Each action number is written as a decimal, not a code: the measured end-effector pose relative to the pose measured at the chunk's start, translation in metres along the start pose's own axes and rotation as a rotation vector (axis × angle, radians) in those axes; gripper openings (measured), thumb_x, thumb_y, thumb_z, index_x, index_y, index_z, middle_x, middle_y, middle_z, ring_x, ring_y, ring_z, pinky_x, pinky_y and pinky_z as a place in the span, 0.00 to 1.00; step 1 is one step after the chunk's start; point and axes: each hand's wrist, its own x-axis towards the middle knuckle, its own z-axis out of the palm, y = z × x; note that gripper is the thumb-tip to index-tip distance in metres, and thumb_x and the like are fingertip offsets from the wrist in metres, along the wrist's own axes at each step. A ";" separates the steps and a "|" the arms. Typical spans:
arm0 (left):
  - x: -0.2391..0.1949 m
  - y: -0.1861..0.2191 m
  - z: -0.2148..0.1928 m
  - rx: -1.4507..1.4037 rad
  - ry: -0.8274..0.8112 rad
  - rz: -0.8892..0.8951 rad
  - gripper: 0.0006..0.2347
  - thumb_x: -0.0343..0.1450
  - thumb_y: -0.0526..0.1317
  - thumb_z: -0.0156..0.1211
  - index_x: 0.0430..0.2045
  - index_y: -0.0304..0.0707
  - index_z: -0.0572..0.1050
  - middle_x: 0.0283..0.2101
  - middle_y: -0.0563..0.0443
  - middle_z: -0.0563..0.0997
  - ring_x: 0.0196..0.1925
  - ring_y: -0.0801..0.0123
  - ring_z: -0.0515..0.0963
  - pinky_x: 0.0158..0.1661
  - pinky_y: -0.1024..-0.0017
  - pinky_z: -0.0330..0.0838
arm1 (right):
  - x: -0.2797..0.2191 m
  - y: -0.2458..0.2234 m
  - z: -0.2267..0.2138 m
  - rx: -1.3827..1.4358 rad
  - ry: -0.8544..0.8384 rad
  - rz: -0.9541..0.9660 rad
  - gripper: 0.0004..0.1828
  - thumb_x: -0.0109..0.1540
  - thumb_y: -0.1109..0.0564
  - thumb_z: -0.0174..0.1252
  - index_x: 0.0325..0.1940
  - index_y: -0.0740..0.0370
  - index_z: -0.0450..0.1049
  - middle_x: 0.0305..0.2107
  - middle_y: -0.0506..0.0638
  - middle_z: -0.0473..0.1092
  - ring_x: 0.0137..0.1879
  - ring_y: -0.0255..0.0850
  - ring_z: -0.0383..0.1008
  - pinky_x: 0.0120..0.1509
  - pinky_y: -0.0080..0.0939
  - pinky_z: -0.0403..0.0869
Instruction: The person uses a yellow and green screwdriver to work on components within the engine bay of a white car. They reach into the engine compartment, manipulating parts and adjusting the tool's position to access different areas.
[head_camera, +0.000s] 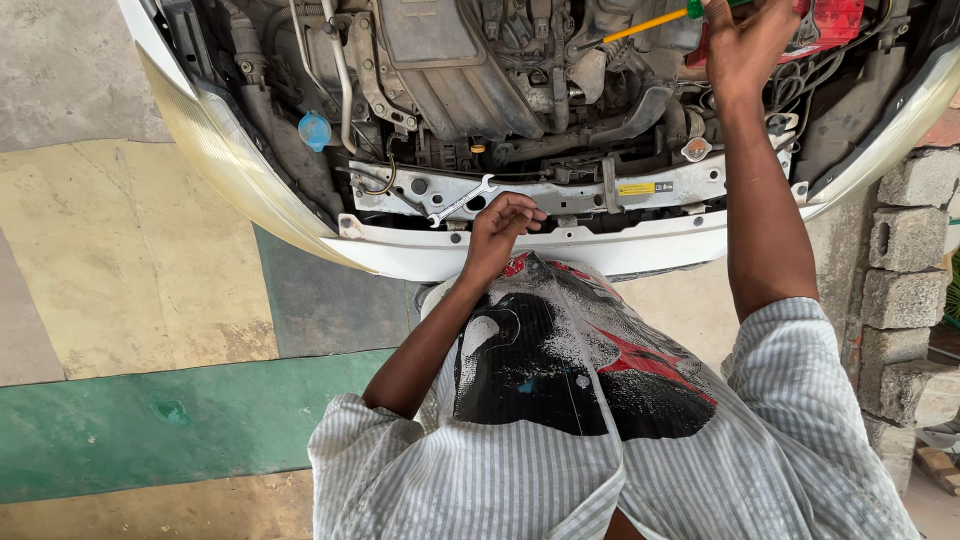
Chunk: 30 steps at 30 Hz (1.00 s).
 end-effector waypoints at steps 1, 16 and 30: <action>0.001 0.000 -0.001 -0.001 0.013 0.020 0.05 0.77 0.31 0.54 0.44 0.35 0.75 0.42 0.47 0.85 0.42 0.70 0.84 0.45 0.71 0.77 | 0.001 0.002 0.000 -0.011 -0.004 -0.007 0.08 0.70 0.68 0.71 0.45 0.76 0.78 0.34 0.59 0.80 0.36 0.40 0.81 0.41 0.38 0.77; 0.008 -0.008 0.000 0.024 0.017 0.027 0.04 0.77 0.31 0.54 0.43 0.36 0.76 0.40 0.48 0.85 0.41 0.71 0.84 0.43 0.71 0.78 | 0.011 -0.017 0.008 -0.177 -0.089 -0.004 0.06 0.65 0.68 0.70 0.41 0.73 0.79 0.29 0.56 0.78 0.32 0.42 0.82 0.36 0.40 0.77; 0.119 0.029 -0.007 0.684 -0.053 0.228 0.11 0.73 0.31 0.60 0.49 0.36 0.74 0.48 0.45 0.86 0.46 0.62 0.87 0.45 0.65 0.82 | -0.025 -0.064 0.025 -0.212 -0.362 -0.106 0.20 0.68 0.62 0.70 0.55 0.69 0.65 0.44 0.58 0.79 0.48 0.55 0.82 0.52 0.51 0.79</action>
